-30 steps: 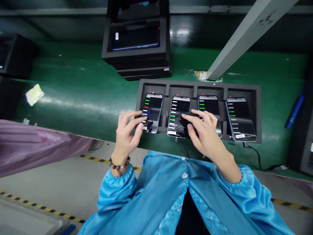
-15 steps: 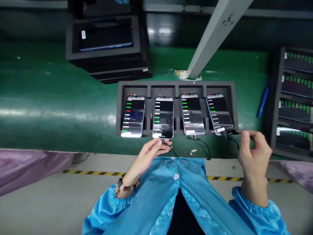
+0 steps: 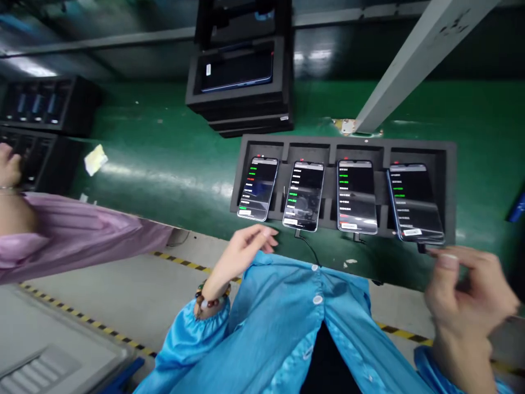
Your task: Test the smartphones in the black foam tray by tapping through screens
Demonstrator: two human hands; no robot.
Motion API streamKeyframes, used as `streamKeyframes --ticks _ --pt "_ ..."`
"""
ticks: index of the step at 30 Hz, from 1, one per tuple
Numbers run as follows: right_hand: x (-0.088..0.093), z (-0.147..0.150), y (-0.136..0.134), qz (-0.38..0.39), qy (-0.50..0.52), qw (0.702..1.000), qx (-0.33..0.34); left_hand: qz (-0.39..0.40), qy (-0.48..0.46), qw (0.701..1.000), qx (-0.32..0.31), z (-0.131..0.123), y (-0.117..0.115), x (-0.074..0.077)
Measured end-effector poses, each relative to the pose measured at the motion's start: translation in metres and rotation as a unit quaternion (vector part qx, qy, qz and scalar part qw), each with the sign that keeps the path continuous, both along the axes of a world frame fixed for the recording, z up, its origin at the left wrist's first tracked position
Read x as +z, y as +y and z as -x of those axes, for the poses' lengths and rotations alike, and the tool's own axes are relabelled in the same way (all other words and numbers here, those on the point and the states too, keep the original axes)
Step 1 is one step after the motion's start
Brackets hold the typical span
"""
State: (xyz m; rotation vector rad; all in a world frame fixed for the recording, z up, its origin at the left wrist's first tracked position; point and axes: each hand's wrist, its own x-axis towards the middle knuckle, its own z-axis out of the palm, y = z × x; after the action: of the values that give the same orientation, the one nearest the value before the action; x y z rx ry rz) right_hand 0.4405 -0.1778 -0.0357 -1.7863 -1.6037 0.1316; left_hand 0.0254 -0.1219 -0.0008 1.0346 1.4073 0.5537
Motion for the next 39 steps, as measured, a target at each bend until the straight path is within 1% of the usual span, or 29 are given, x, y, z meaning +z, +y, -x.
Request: streamKeyframes --ticks 2,3,4,5,7,8,9,11,13,15,17,19,21,22,24,26,28,29,30,31,32,33,34,35,36,37,38,39 --pt "0.009 0.024 0.002 -0.017 0.011 0.997 0.071 0.041 -0.059 0.997 -0.035 -0.014 -0.003 -0.012" --pt "0.011 0.032 0.002 -0.016 0.010 0.996 0.082 0.047 -0.067 0.996 -0.042 -0.020 -0.004 -0.016" --pt "0.012 0.036 0.000 -0.016 0.000 0.998 0.062 0.048 -0.061 0.996 -0.050 -0.023 -0.005 -0.017" --pt "0.010 0.036 -0.003 -0.022 -0.017 0.999 0.018 0.044 -0.046 0.996 -0.065 -0.024 -0.006 -0.016" --pt "0.004 0.029 -0.010 -0.026 -0.052 0.995 -0.083 0.027 -0.005 0.993 -0.117 -0.018 -0.004 -0.009" --pt "0.000 0.024 -0.014 -0.013 -0.060 0.991 -0.118 0.019 0.009 0.989 -0.150 -0.012 -0.001 -0.004" --pt "-0.004 0.018 -0.017 0.009 -0.058 0.989 -0.136 0.010 0.022 0.983 -0.179 -0.006 0.002 0.001" --pt "-0.009 0.011 -0.019 0.068 -0.019 0.987 -0.144 -0.006 0.041 0.973 -0.227 0.003 0.010 0.011" --pt "-0.011 0.009 -0.017 0.114 0.029 0.983 -0.143 -0.026 0.055 0.964 -0.258 0.006 0.016 0.019" --pt "-0.012 0.011 -0.012 0.140 0.053 0.980 -0.132 -0.051 0.063 0.957 -0.280 0.005 0.020 0.024" --pt "-0.012 0.015 -0.006 0.151 0.045 0.980 -0.120 -0.076 0.067 0.951 -0.292 0.002 0.023 0.027" --pt "-0.015 0.018 -0.002 0.151 0.031 0.980 -0.127 -0.094 0.067 0.952 -0.285 0.002 0.024 0.029" --pt "-0.019 0.020 0.000 0.150 0.023 0.978 -0.144 -0.109 0.067 0.959 -0.254 0.008 0.025 0.031" --pt "-0.021 0.021 0.000 0.150 0.022 0.977 -0.153 -0.119 0.068 0.964 -0.229 0.013 0.026 0.031" --pt "-0.020 0.020 -0.004 0.150 0.023 0.974 -0.166 -0.150 0.078 0.973 -0.161 0.030 0.027 0.030" --pt "-0.008 0.016 -0.013 0.158 0.025 0.973 -0.168 -0.186 0.102 0.973 -0.086 0.051 0.031 0.025" --pt "0.017 0.014 -0.025 0.201 0.037 0.970 -0.129 -0.224 0.134 0.965 -0.014 0.075 0.039 0.017" --pt "0.033 0.017 -0.031 0.239 0.048 0.966 -0.083 -0.242 0.150 0.958 0.018 0.085 0.047 0.012" --pt "0.051 0.022 -0.035 0.280 0.065 0.958 -0.020 -0.259 0.165 0.951 0.048 0.094 0.057 0.007" --pt "0.068 0.031 -0.036 0.303 0.075 0.949 0.046 -0.275 0.175 0.943 0.069 0.101 0.070 0.002" --pt "0.082 0.045 -0.034 0.315 0.079 0.938 0.122 -0.292 0.186 0.935 0.074 0.105 0.085 -0.004" --pt "0.093 0.063 -0.029 0.321 0.074 0.923 0.200 -0.311 0.198 0.927 0.069 0.106 0.102 -0.009" --pt "0.099 0.085 -0.022 0.331 0.066 0.903 0.266 -0.333 0.211 0.918 0.039 0.104 0.120 -0.014" --pt "0.099 0.110 -0.011 0.331 0.059 0.883 0.328 -0.367 0.242 0.898 0.007 0.099 0.137 -0.019" --pt "0.094 0.136 0.000 0.330 0.046 0.862 0.382 -0.404 0.265 0.875 -0.022 0.092 0.154 -0.024" --pt "0.084 0.163 0.013 0.321 0.026 0.844 0.428 -0.430 0.271 0.860 -0.052 0.084 0.168 -0.029" --pt "0.072 0.187 0.024 0.313 -0.004 0.834 0.455 -0.445 0.266 0.852 -0.071 0.075 0.180 -0.033" --pt "0.058 0.209 0.034 0.302 -0.046 0.838 0.452 -0.448 0.266 0.848 -0.094 0.068 0.189 -0.037"
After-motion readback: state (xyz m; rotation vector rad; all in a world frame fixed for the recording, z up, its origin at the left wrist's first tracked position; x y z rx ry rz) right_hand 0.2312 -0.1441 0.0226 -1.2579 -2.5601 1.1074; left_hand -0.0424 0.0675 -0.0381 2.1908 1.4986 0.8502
